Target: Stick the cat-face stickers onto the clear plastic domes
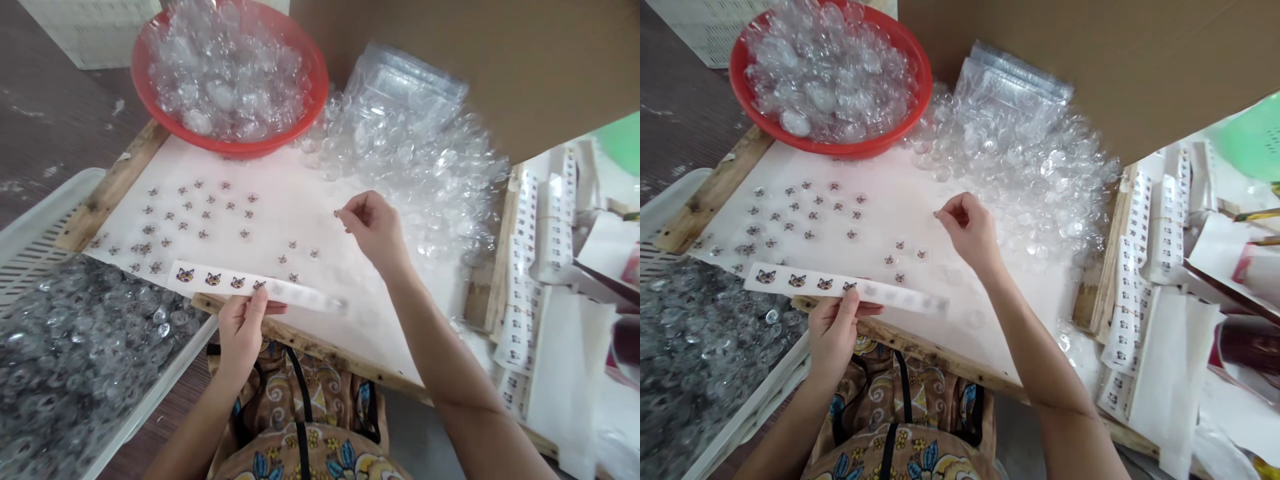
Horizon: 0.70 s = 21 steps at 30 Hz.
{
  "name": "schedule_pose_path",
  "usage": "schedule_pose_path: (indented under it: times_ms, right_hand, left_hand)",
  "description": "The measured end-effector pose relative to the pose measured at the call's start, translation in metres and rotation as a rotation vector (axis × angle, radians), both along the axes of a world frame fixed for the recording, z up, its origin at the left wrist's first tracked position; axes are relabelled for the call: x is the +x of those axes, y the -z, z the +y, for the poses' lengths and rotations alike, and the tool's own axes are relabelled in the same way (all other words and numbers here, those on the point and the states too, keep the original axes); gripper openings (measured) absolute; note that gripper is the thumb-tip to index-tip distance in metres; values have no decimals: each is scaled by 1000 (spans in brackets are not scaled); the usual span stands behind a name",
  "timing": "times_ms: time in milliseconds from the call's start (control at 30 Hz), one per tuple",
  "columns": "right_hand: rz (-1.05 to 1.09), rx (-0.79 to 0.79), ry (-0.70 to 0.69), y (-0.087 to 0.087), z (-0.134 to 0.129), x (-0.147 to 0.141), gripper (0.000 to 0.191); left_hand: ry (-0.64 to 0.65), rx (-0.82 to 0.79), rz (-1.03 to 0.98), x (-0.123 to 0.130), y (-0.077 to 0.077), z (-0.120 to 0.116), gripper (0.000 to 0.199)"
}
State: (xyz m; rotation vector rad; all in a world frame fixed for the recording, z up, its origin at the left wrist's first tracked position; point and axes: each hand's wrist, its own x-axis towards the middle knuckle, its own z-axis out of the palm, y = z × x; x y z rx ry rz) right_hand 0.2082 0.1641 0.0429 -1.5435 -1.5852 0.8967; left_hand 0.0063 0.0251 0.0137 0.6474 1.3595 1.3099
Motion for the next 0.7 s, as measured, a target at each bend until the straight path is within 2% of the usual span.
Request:
schedule_pose_path:
  times_ms: [100, 167, 433, 533, 633, 700]
  right_hand:
    - [-96, -154, 3, 16, 27, 22, 9]
    - [-156, -179, -18, 24, 32, 24, 8]
    - [-409, -19, -89, 37, 28, -5, 8]
    - [-428, 21, -133, 36, 20, -15, 20]
    - [-462, 59, -179, 26, 6, -20, 27]
    - [-479, 102, -200, 18, -4, -22, 26]
  left_hand:
    - [31, 17, 41, -1, -1, 1, 30]
    - [37, 23, 59, -1, -2, 1, 29]
    - [42, 14, 71, 2, -9, 4, 32]
    - [8, 11, 44, 4, -11, 5, 44]
    - [-12, 8, 26, 4, -14, 5, 58]
    - [5, 3, 23, 4, -15, 5, 58]
